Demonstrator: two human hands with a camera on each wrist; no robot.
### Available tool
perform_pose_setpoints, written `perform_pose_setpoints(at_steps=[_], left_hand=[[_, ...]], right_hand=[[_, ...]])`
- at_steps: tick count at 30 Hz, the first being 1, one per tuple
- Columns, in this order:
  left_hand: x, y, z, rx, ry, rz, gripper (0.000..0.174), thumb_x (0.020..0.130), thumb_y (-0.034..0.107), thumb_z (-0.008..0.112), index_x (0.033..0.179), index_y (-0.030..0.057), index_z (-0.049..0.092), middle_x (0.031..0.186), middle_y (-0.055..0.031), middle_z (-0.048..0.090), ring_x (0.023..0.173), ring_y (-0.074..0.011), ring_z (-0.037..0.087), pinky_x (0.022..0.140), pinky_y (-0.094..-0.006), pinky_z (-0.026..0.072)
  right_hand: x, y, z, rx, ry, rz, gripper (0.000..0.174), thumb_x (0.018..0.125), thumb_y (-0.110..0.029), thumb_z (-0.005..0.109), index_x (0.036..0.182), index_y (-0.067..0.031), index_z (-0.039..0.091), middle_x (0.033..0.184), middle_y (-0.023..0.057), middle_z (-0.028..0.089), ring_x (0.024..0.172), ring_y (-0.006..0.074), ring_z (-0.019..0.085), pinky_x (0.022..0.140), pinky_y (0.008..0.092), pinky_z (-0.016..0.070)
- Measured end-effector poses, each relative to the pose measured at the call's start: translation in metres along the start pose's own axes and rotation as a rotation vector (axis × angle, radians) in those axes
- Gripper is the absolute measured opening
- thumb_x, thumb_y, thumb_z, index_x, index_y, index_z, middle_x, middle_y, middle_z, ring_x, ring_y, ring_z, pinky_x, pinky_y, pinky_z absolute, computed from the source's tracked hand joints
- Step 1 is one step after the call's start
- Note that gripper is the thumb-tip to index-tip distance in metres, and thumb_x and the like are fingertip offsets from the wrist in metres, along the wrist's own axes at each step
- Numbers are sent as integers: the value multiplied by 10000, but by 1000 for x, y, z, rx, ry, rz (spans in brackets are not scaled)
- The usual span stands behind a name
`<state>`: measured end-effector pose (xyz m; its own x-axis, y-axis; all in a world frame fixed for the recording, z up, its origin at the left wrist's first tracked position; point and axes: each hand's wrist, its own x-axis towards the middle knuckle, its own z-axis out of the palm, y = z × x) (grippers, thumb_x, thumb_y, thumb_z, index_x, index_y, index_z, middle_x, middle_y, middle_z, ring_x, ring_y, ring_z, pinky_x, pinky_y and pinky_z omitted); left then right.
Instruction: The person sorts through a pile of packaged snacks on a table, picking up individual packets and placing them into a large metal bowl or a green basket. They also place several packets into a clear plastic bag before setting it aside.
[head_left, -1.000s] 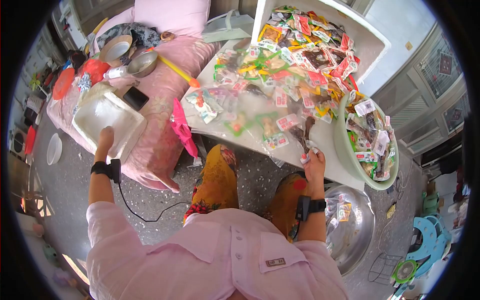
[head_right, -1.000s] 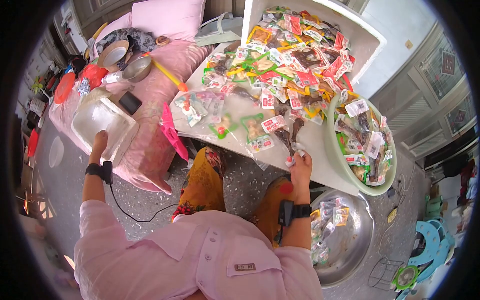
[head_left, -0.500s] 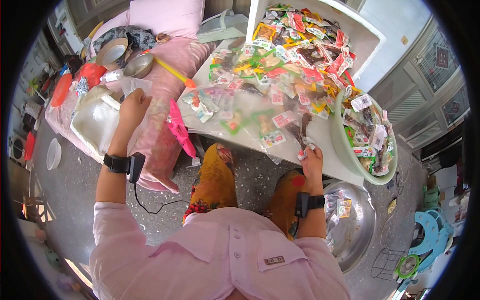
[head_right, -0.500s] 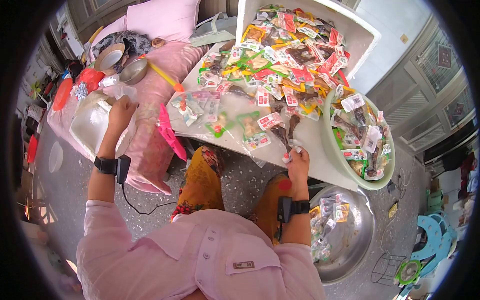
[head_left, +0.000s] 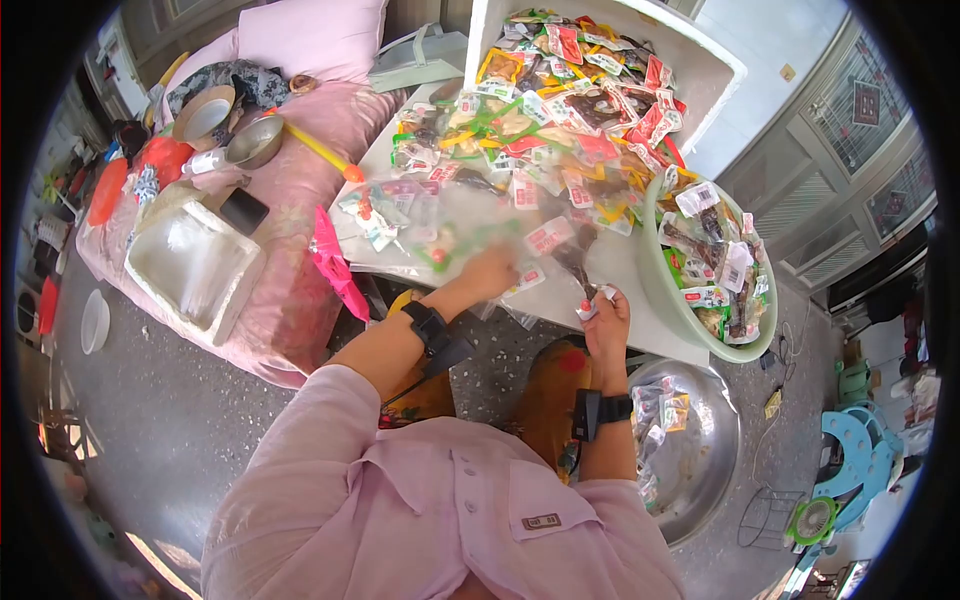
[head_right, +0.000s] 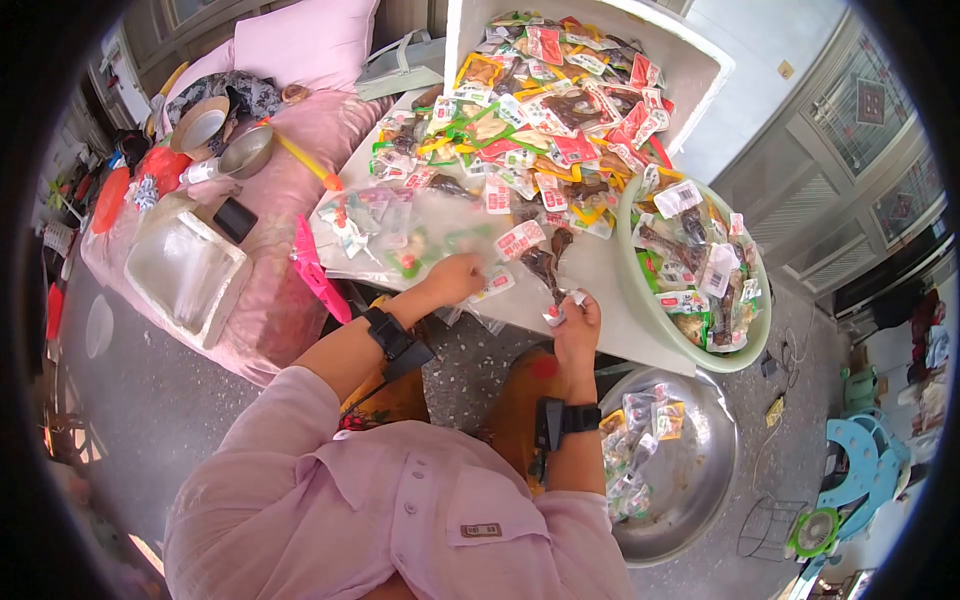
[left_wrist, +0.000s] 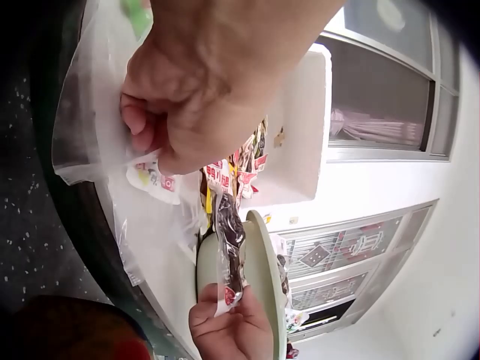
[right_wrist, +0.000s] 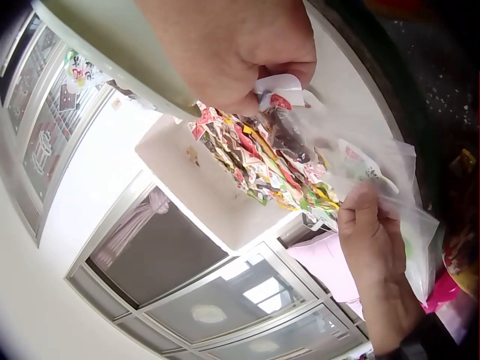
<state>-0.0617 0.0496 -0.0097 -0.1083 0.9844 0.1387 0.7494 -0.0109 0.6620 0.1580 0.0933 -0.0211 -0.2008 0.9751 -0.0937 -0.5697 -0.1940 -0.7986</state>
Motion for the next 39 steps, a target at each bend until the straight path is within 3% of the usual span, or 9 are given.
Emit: perform_pose_setpoints(at_steps=[7,12,15,18,21,24,30,33,39], left_hand=[[7,-9,1,-123,-126,-18,185,677,198,562,745,26,546,739,-132,561,699,-247,542,620,-321,403],[7,1,-4,-151,-106,-77,180,684,192,551,773,37,568,748,-119,570,698,-225,545,623,-309,405],[6,6,-10,-134,-179,-8,203,719,177,428,689,24,559,775,-173,550,754,-333,516,670,-397,393],[5,10,-14,-122,-202,-5,232,747,174,386,716,21,559,794,-179,551,761,-333,516,678,-400,392],[11,-9,-1,-222,-163,-68,170,716,163,490,795,36,570,693,-81,554,609,-163,523,560,-274,409],[11,-10,4,-232,-179,-115,164,718,152,478,794,41,571,690,-73,555,621,-156,521,569,-273,407],[9,-5,8,-26,-161,42,168,694,178,501,755,38,571,719,-124,560,690,-248,544,610,-321,411],[12,-2,13,48,-167,-15,181,684,193,511,747,34,569,754,-150,554,723,-286,540,625,-337,411],[9,-4,8,-76,-127,-26,188,692,193,496,746,27,567,756,-153,550,718,-273,536,628,-329,402]], right_hand=[[-24,-16,-9,31,-48,-84,281,786,14,451,1057,-32,396,868,54,492,714,122,506,616,272,463],[-45,-9,-4,-197,-39,-127,305,785,16,445,1080,-11,376,843,43,502,693,76,495,585,216,442],[-49,-9,-1,-248,6,-159,310,783,10,448,1082,4,369,813,39,509,653,60,485,556,188,423],[-47,-7,-6,-343,23,-178,308,780,11,453,1077,6,373,803,38,507,643,59,482,546,187,419],[-47,-5,-8,-465,31,-226,307,776,14,459,1072,8,377,790,36,506,639,58,480,541,185,415],[-50,-5,-6,-442,32,-271,307,774,18,460,1070,9,378,782,34,507,638,58,479,543,185,413],[-61,-12,5,-361,10,-271,299,777,25,453,1067,8,380,795,38,514,650,62,487,554,189,412],[-63,-13,6,-383,19,-261,298,777,28,452,1066,7,380,802,41,515,655,63,488,558,189,413],[-66,-8,3,-403,-5,-196,300,773,27,457,1063,13,382,810,51,519,658,67,491,563,194,416]])
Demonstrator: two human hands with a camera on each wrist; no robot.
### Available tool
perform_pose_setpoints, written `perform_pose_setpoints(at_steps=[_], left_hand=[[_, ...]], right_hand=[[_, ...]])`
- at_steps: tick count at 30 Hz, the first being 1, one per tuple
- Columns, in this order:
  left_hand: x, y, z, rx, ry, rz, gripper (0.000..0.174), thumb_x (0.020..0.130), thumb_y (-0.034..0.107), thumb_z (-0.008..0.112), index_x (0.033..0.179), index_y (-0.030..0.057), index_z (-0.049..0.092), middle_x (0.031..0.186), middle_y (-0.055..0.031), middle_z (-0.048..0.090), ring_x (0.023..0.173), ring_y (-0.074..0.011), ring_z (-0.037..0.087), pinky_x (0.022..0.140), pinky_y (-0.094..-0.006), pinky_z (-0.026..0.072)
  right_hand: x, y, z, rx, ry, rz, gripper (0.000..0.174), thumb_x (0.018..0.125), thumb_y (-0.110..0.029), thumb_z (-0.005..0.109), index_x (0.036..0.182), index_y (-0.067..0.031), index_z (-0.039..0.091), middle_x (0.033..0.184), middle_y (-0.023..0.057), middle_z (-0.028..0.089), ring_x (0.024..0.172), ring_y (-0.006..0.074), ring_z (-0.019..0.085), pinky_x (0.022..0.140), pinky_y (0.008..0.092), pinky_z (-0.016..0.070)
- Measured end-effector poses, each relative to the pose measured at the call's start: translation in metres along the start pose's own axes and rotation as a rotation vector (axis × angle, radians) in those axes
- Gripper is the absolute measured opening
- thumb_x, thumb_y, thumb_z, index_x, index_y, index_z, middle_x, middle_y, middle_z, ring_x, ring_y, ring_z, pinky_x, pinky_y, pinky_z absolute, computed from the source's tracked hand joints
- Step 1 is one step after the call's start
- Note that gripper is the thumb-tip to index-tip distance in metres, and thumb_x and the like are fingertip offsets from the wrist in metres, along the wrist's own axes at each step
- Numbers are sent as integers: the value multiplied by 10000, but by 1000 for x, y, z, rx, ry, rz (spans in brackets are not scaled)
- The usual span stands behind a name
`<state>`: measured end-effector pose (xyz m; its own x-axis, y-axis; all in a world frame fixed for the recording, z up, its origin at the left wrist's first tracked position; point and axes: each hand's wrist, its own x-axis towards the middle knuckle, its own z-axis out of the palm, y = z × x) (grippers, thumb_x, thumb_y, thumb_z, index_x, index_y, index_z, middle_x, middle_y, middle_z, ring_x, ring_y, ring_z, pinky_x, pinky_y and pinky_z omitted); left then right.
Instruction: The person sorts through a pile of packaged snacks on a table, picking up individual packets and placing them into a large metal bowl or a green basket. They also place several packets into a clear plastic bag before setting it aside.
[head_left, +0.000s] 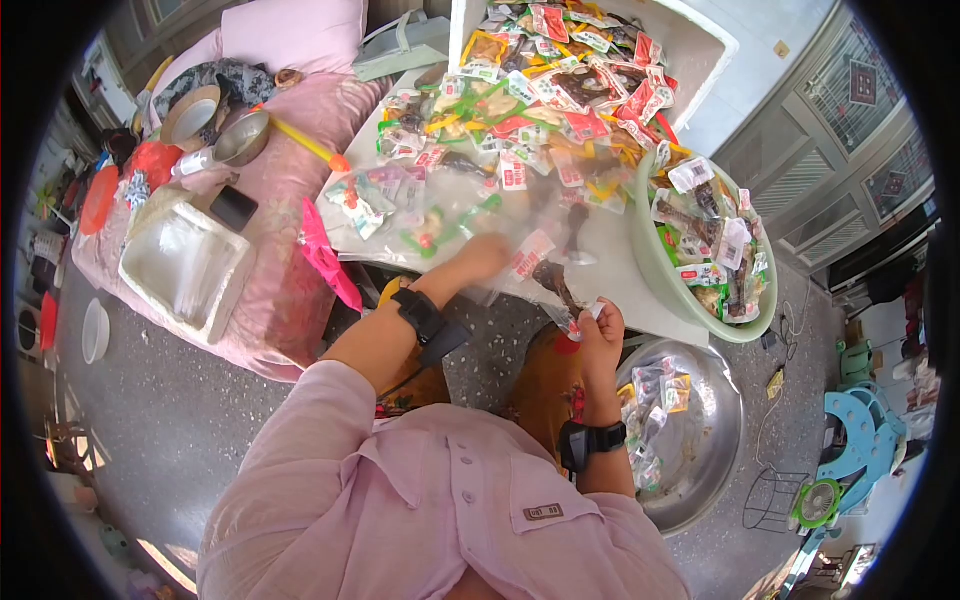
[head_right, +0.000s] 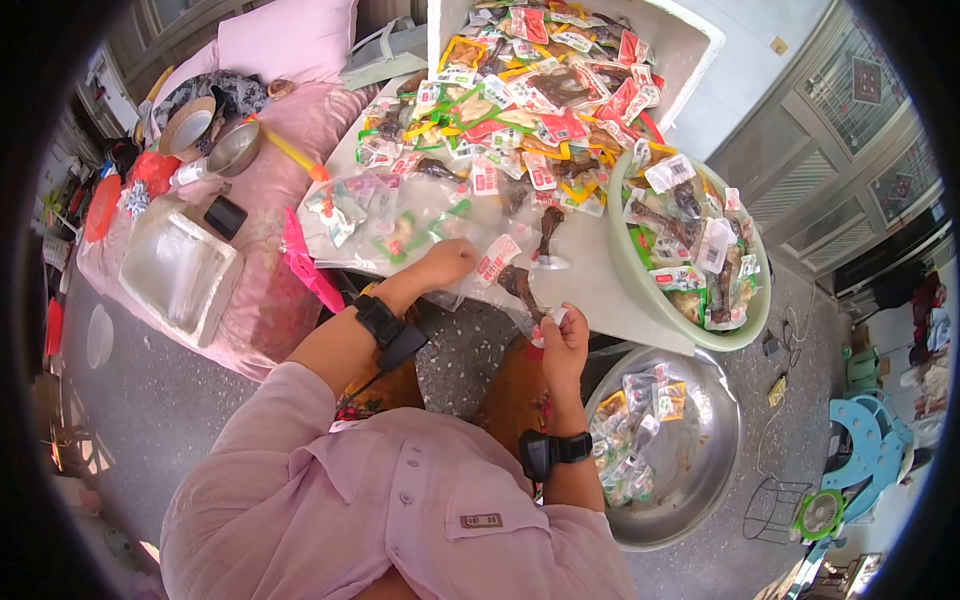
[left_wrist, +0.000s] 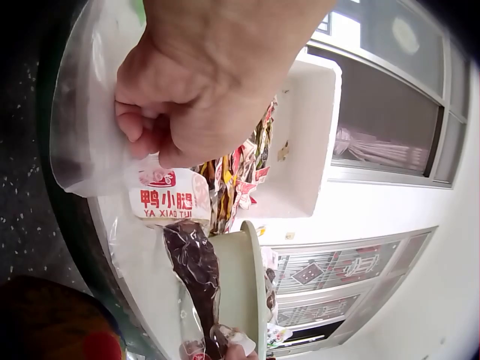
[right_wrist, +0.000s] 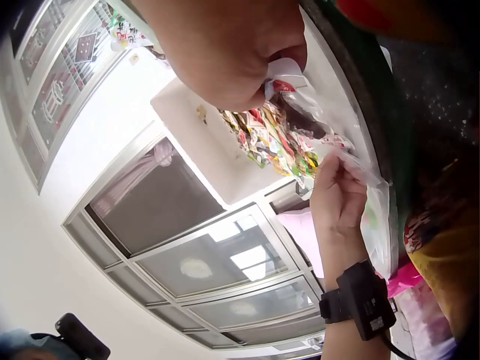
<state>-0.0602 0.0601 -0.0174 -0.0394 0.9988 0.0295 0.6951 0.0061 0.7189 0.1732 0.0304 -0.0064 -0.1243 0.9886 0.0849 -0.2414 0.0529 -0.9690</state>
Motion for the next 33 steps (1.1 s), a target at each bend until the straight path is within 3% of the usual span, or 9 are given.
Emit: perform_pose_setpoints(at_steps=[5,8,15,17,23,33], left_hand=[[-2,-5,1,-45,4,20,181,698,182,487,755,28,563,774,-143,555,728,-267,533,633,-319,400],[-2,-4,3,13,13,35,175,701,178,486,757,30,561,778,-135,558,727,-265,533,634,-318,401],[-3,5,1,-40,-10,-39,176,710,189,490,753,28,545,785,-148,555,736,-293,531,637,-339,403],[-5,3,7,-11,65,26,164,715,175,480,777,31,528,785,-154,548,741,-305,527,635,-354,403],[-26,43,11,212,248,154,123,704,117,462,800,45,488,771,-165,524,736,-336,516,635,-407,407],[-27,58,-6,269,259,204,111,684,90,466,781,39,482,740,-155,515,691,-338,515,601,-424,409]], right_hand=[[-3,-8,0,42,116,8,300,769,25,464,1058,18,384,822,59,523,666,70,497,563,201,425],[-3,-13,0,98,72,-22,300,769,25,464,1058,20,382,812,55,521,656,68,494,561,202,427],[-10,-5,-3,-133,-19,-49,283,768,24,466,1042,18,397,777,38,508,625,63,482,560,190,417],[-10,-2,-4,-196,7,-56,270,769,21,465,1032,19,405,768,34,504,621,62,479,560,193,415],[-1,-4,3,129,-40,174,190,775,5,458,965,23,453,762,29,503,610,66,478,557,204,421],[35,0,6,199,-67,222,113,790,-8,445,898,10,475,751,31,520,592,79,486,543,215,434]])
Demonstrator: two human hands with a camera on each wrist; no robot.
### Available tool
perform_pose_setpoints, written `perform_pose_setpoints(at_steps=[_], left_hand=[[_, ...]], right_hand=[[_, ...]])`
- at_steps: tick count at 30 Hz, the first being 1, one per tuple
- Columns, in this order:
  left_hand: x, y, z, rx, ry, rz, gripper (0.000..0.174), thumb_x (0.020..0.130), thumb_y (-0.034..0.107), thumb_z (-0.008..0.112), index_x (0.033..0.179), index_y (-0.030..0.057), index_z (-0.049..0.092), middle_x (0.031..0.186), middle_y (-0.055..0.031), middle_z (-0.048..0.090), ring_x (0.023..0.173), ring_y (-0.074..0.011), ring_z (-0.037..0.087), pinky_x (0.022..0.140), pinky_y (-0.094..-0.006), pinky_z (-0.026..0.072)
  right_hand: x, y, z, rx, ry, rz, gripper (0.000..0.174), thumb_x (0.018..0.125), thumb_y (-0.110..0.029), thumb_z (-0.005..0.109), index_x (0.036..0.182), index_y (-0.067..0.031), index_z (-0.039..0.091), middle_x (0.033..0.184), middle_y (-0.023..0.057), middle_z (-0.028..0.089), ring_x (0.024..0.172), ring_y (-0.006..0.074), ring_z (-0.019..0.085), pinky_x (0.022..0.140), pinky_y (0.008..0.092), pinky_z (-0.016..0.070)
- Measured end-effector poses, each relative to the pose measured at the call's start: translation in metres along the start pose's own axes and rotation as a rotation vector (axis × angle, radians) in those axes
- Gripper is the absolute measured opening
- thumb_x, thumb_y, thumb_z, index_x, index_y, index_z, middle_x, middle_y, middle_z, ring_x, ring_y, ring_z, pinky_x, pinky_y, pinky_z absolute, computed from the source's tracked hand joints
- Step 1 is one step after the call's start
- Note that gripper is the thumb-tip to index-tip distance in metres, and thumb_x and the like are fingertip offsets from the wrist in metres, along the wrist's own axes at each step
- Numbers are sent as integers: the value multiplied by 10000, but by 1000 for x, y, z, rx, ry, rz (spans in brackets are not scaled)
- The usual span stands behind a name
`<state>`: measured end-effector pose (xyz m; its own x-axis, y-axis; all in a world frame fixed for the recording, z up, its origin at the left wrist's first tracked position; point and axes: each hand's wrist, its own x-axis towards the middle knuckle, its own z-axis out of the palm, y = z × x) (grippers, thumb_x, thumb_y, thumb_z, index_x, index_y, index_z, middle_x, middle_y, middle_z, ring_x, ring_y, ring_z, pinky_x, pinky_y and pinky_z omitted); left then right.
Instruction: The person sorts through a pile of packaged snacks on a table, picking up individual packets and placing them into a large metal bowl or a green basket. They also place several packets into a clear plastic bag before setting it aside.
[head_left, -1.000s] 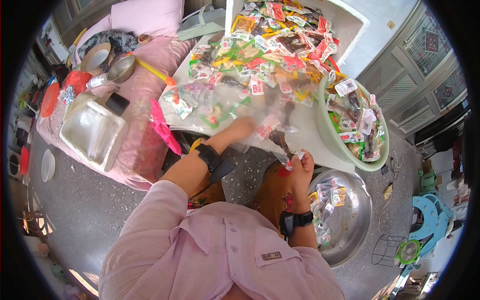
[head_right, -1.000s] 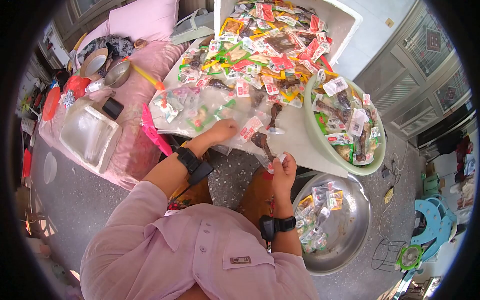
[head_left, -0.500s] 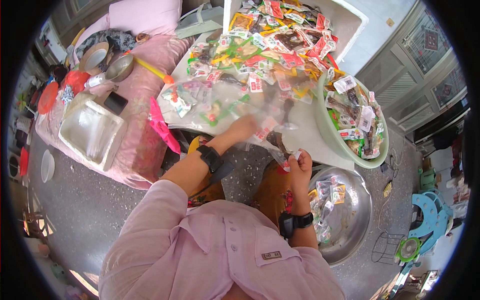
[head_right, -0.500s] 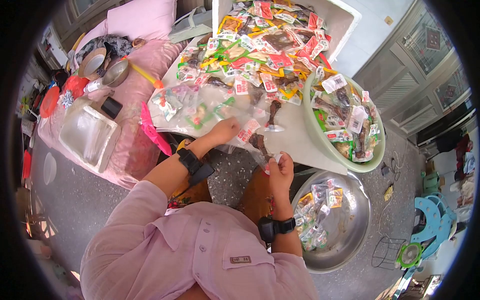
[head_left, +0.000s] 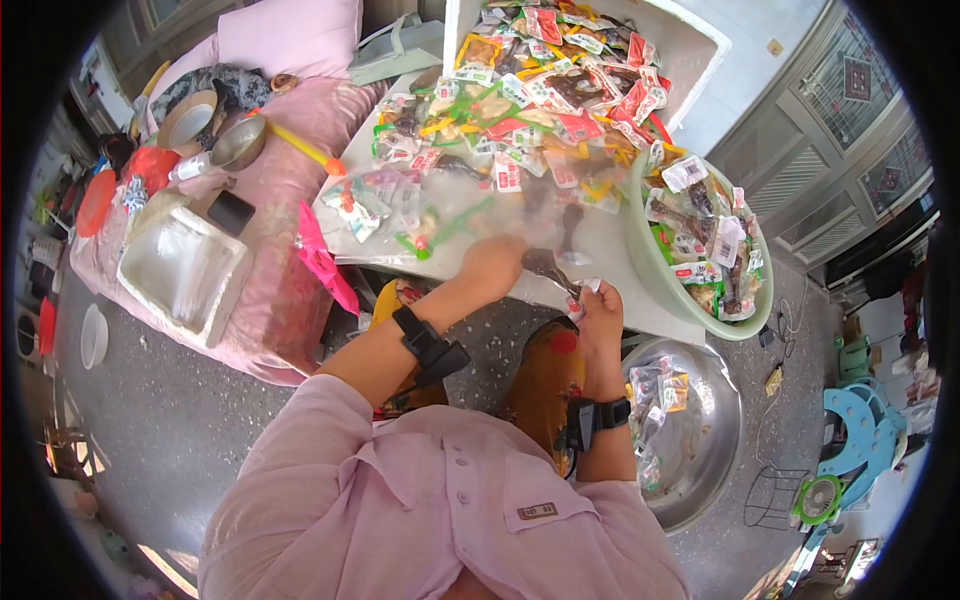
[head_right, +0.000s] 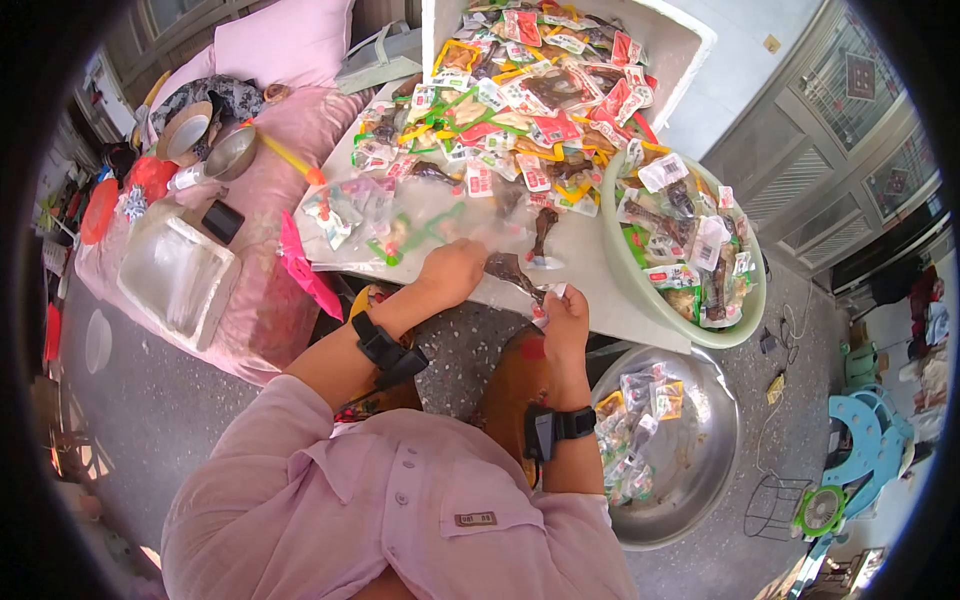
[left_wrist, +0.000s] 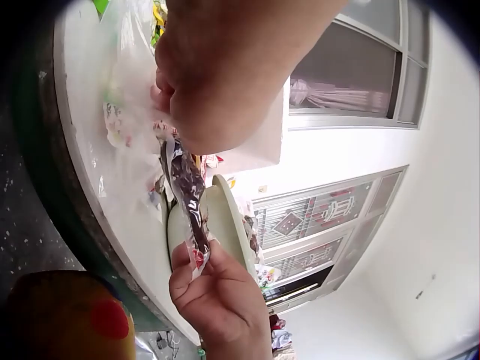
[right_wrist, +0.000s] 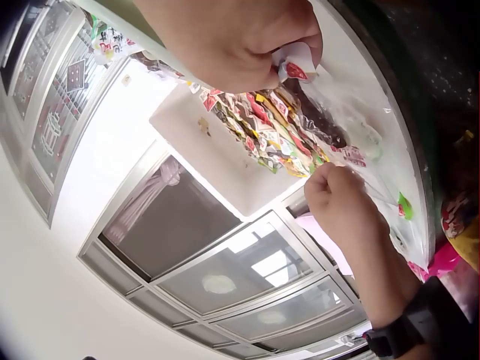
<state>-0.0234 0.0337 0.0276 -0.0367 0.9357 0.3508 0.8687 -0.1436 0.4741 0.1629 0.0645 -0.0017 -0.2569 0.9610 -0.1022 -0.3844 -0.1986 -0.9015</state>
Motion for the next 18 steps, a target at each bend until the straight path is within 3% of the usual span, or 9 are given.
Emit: perform_pose_setpoints(at_steps=[5,9,12,18], left_hand=[[-4,0,9,-34,87,121,109,665,80,480,765,38,470,727,-157,506,674,-339,509,583,-421,406],[-10,5,15,-50,126,243,120,638,73,504,749,47,466,698,-145,493,647,-335,503,558,-416,405],[-15,11,19,-42,73,228,127,625,77,524,735,55,466,681,-133,482,629,-323,502,541,-408,405],[-22,3,30,-34,154,217,133,628,100,538,746,66,487,687,-114,486,622,-301,512,536,-391,410]], right_hand=[[2,2,18,70,5,64,116,794,-30,461,906,0,451,735,43,496,589,126,502,521,226,424],[4,17,27,12,-25,30,156,796,-16,437,948,-3,469,805,40,537,639,95,515,553,218,448],[4,24,41,69,-1,44,158,792,-20,441,947,-11,473,807,46,543,650,113,525,563,234,452],[18,44,35,47,0,152,128,789,-25,451,914,-9,476,768,56,536,644,126,527,554,259,458]])
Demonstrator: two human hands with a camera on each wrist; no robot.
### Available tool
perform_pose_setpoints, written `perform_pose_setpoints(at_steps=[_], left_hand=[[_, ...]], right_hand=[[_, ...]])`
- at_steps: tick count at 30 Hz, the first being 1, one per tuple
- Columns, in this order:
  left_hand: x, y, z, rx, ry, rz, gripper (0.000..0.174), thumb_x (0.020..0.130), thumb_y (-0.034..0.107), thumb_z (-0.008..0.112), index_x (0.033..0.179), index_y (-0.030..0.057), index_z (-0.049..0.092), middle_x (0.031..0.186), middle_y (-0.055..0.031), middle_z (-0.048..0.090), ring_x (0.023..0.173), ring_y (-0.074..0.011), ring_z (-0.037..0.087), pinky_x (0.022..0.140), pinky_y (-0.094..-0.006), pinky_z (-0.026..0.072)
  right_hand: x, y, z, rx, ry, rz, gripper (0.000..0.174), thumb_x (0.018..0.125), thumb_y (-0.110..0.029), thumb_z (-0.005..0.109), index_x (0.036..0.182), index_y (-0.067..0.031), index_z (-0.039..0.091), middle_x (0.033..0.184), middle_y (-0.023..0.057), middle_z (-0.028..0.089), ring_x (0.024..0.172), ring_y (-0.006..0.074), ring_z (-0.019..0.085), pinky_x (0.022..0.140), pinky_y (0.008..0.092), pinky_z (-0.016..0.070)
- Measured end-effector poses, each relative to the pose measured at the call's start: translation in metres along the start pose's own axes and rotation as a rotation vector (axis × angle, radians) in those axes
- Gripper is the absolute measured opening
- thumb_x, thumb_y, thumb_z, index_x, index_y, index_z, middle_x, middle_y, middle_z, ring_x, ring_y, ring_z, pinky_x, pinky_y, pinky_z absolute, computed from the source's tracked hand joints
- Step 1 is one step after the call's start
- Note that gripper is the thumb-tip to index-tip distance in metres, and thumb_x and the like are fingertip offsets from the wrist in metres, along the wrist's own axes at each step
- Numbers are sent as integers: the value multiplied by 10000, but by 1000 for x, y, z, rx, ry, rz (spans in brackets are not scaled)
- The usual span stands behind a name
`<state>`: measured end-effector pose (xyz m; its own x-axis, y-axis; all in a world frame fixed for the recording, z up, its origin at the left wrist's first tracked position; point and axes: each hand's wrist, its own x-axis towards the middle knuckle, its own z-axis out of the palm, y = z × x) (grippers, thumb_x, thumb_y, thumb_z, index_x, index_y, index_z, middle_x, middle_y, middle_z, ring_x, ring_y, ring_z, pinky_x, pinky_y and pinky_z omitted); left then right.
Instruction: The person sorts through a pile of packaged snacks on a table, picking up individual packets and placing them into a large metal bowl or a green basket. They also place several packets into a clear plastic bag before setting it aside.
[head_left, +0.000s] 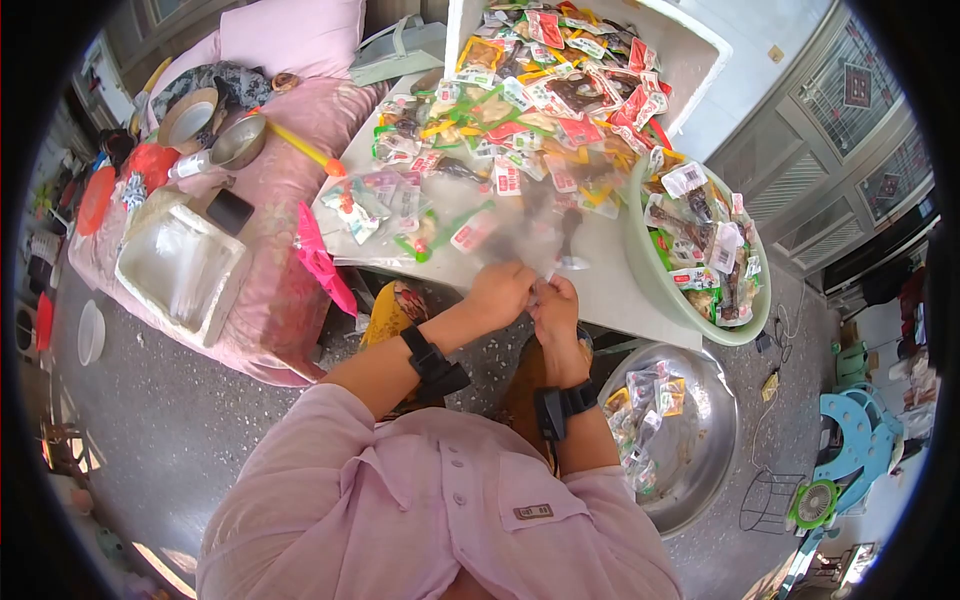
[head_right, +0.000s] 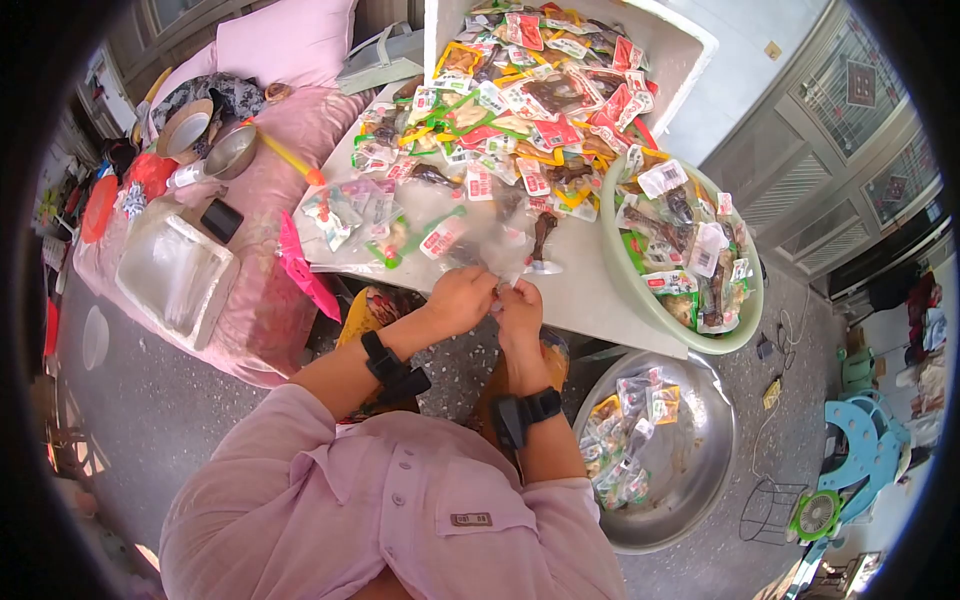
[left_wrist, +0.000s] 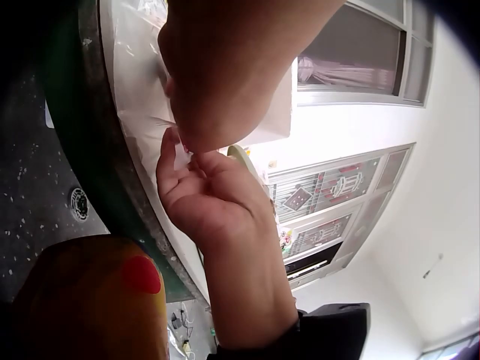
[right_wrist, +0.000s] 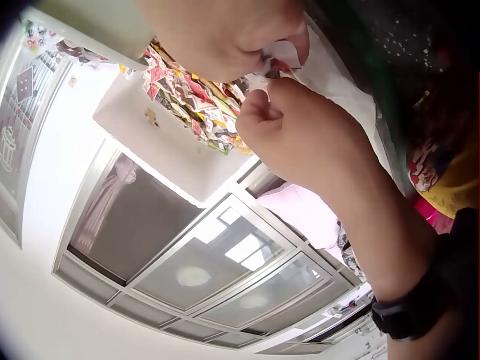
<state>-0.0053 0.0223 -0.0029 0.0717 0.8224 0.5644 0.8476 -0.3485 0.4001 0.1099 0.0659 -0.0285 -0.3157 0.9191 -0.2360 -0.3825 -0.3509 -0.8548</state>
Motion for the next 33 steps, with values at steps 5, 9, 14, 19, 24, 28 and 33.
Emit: perform_pose_setpoints(at_steps=[5,9,14,19,24,28,33], left_hand=[[-12,2,-7,101,-12,-17,107,628,109,542,719,68,503,675,-96,482,628,-277,519,540,-377,415],[-8,-3,-7,131,6,9,87,636,113,542,704,73,503,665,-90,479,634,-269,521,535,-369,414],[5,-7,-13,84,49,-65,65,654,94,523,705,68,492,672,-103,483,637,-287,513,541,-385,416],[-5,-19,-6,-7,41,-171,43,689,82,496,716,53,479,691,-124,485,645,-312,507,561,-397,421],[-8,-21,1,-62,64,-153,40,704,87,489,722,54,476,694,-131,486,639,-321,507,552,-403,417],[-5,-20,1,-51,33,-165,49,705,92,489,731,54,472,685,-133,493,635,-321,511,546,-402,415],[-6,-20,-5,11,-20,-196,66,706,110,494,734,56,467,681,-134,504,627,-317,516,543,-400,415]], right_hand=[[-1,-1,4,72,31,35,87,794,-31,449,871,-7,482,745,65,534,623,138,518,527,270,448],[8,4,19,208,-36,-47,76,770,-3,443,829,-12,490,691,47,506,571,119,486,463,241,401],[29,2,27,-212,-92,-10,126,751,-34,421,852,-7,492,656,58,506,583,136,506,462,254,384],[22,-32,-5,-695,153,-372,255,737,-61,484,970,37,454,628,98,529,527,145,533,477,255,420],[23,-44,-37,-453,301,-66,557,734,-79,537,1159,89,220,684,107,528,522,152,533,397,243,394],[48,-37,-37,-105,242,58,400,724,-67,547,1030,71,330,699,91,518,527,131,517,379,223,372],[64,-35,-25,-290,260,-64,181,741,-91,537,868,11,457,645,60,505,555,133,529,405,204,374]])
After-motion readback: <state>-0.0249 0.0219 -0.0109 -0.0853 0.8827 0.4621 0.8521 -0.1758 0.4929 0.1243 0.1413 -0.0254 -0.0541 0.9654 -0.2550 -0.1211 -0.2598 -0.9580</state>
